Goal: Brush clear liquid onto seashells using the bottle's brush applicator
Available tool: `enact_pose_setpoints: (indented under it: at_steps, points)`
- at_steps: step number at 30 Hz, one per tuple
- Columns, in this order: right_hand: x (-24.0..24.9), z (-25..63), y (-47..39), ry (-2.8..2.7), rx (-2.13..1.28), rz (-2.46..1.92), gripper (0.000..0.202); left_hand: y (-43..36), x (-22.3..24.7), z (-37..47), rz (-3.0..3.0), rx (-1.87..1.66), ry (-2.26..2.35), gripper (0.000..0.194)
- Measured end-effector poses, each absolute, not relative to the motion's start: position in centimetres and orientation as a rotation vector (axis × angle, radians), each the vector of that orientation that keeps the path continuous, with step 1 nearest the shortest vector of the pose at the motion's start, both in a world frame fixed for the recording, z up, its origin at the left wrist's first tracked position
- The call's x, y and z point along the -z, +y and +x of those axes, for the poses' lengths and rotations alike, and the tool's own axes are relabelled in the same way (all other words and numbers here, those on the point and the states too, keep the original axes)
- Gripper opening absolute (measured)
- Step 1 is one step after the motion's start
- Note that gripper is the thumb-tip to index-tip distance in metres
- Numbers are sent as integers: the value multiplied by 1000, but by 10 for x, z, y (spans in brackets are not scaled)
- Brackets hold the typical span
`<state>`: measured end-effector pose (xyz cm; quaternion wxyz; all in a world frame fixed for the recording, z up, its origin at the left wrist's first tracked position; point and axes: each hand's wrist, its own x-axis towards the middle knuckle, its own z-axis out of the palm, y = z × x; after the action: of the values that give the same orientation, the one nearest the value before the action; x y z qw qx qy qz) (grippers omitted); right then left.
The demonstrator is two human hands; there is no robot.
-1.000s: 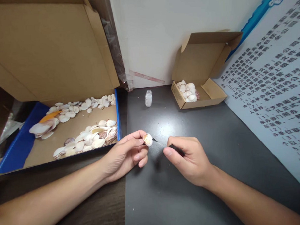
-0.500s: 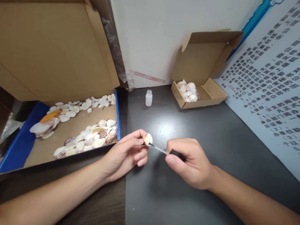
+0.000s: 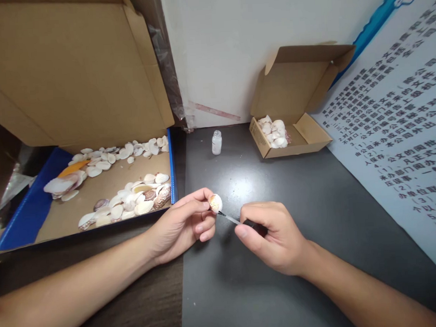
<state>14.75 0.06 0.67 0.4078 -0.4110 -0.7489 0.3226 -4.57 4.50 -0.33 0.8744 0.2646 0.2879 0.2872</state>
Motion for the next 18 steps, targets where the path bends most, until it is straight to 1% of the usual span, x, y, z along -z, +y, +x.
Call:
enact_pose_setpoints:
  at_steps: [4, 9, 18]
  points:
    - [-7, 148, 1, -1878, -782, -1073, 39, 45, 3, -46, 558, -600, 599, 8]
    - [-5, 148, 0, -1886, -859, -971, 37, 45, 3, -46, 561, -601, 600, 10]
    - [-7, 149, 0, -1883, -879, -975, 36, 45, 3, -45, 568, -597, 614, 9]
